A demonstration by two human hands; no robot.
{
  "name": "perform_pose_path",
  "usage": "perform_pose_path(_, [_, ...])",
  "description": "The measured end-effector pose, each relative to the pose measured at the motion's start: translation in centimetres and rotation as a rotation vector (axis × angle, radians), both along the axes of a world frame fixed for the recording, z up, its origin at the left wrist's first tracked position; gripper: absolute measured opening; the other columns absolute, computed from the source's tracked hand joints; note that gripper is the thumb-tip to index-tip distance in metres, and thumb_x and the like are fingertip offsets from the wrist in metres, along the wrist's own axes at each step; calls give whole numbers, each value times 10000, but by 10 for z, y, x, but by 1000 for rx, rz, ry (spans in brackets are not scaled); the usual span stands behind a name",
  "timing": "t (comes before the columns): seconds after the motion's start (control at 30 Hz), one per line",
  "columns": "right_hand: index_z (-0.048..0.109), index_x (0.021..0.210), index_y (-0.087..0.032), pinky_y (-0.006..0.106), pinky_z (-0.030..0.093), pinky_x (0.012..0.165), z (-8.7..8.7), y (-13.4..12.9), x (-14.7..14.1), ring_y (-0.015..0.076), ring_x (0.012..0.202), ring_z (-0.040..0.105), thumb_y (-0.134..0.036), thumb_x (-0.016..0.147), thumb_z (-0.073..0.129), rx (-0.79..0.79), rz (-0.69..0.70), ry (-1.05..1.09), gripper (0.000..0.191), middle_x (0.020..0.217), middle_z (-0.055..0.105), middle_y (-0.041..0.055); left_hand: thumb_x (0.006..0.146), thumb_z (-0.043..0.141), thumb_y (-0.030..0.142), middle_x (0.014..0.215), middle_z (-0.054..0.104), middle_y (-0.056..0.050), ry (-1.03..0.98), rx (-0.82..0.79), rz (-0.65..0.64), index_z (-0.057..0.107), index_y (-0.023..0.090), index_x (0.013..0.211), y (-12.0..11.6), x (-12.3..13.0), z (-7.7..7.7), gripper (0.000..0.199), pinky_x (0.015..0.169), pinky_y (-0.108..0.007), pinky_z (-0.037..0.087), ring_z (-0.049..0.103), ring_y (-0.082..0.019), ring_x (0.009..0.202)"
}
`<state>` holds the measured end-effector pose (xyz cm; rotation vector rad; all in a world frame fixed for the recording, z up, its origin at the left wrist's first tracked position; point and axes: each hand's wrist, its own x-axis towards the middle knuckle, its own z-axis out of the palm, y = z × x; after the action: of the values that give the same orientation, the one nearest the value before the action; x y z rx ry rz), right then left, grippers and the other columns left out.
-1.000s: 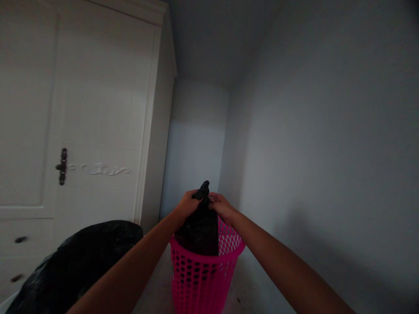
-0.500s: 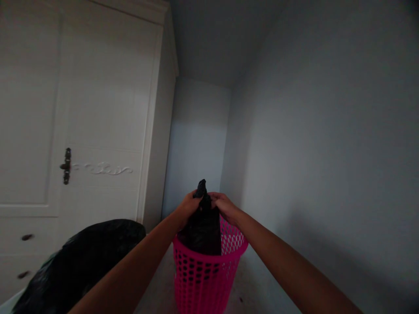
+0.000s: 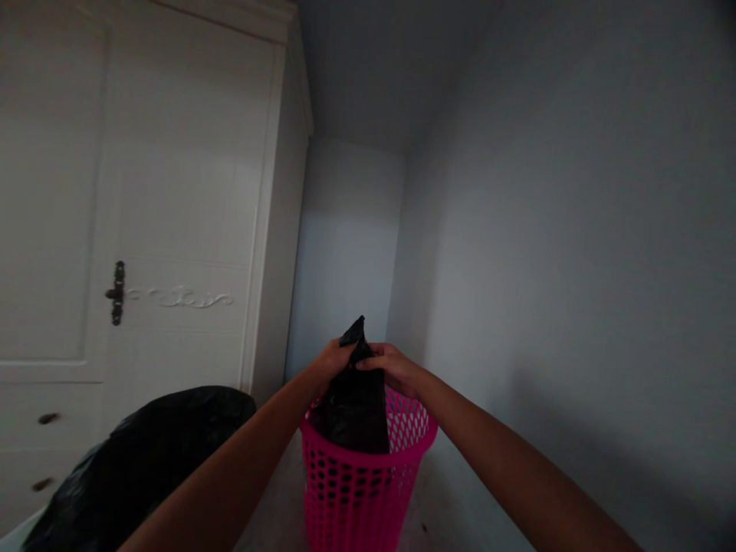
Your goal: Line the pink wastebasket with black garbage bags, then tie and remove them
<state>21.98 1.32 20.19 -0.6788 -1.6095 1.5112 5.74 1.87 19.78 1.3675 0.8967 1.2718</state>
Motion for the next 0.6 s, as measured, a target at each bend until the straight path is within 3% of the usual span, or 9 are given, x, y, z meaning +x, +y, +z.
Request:
perform_pose_path(0.2, [767, 791, -172, 322, 497, 803, -2, 5, -5, 179, 681, 669, -228, 570, 770, 49, -154, -16, 228, 700, 759, 2, 720, 820, 500, 720, 722, -43, 44, 38, 48, 771, 153, 830, 7, 7, -2, 367, 608, -299, 479, 620, -180, 645])
perform_pose_path(0.47, [782, 806, -196, 320, 488, 788, 0, 7, -4, 200, 723, 665, -202, 581, 691, 149, -235, -89, 243, 718, 761, -10, 712, 827, 455, 613, 627, 12, 120, 120, 111, 738, 170, 744, 4, 4, -1, 300, 597, -282, 426, 545, -165, 631])
perform_pose_path(0.6, [745, 784, -184, 300, 469, 754, -2, 9, -4, 197, 732, 642, -164, 549, 633, 165, -289, -100, 262, 694, 731, -10, 717, 808, 438, 642, 653, -1, 139, 143, 118, 751, 160, 766, 5, 3, -3, 288, 590, -277, 421, 556, -172, 650])
